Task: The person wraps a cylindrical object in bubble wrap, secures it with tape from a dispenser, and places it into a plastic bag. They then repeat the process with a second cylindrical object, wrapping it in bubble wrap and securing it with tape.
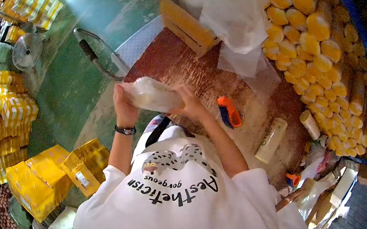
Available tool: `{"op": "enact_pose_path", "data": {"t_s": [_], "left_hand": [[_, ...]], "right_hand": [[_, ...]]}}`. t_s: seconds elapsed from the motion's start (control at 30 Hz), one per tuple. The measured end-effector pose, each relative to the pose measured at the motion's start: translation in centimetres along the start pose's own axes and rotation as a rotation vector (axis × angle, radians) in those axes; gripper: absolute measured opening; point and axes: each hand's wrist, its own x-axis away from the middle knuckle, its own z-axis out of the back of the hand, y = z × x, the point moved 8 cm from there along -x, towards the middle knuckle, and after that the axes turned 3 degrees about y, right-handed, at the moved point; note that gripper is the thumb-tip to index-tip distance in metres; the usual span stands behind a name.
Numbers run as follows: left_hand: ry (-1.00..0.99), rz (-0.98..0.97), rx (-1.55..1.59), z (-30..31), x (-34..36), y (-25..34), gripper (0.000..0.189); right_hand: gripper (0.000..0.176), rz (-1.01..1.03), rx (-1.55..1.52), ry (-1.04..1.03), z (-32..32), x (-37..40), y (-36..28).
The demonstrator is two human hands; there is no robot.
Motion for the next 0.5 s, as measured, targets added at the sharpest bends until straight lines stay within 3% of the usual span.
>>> {"op": "enact_pose_path", "data": {"t_s": [0.07,0.23,0.33,0.37,0.47,0.5], "left_hand": [[0.144,0.07,0.047,-0.2,0.4,0.7,0.036],[0.29,0.014,0.331,9.1,-2.1,-2.1,0.041],[0.366,0.075,0.361,9.5,-1.5,-3.8,0.038],[0.338,0.094,0.413,9.6,-1.3,-4.6,0.037],[0.377,0.187,0.368,11.6,-0.1,-8.7,0.041],[0.348,0.188,0.329,12.4,-0.1,-9.6,0.033]], "right_hand": [[0.048,0.086,0.023,0.14,-0.8,-0.4,-1.0],[0.018,0.255,0.122,0.221,-2.2,-1.8,-3.0],[0.012,0.161,-0.057,0.086,-1.8,-2.8,-1.8],[0.009,0.275,-0.028,0.159,-0.9,-2.6,-2.2],[0.007,0.05,-0.093,-0.036,-0.5,-1.4,1.3],[0.007,0.011,-0.077,-0.028,0.4,-0.8,2.0]]}}
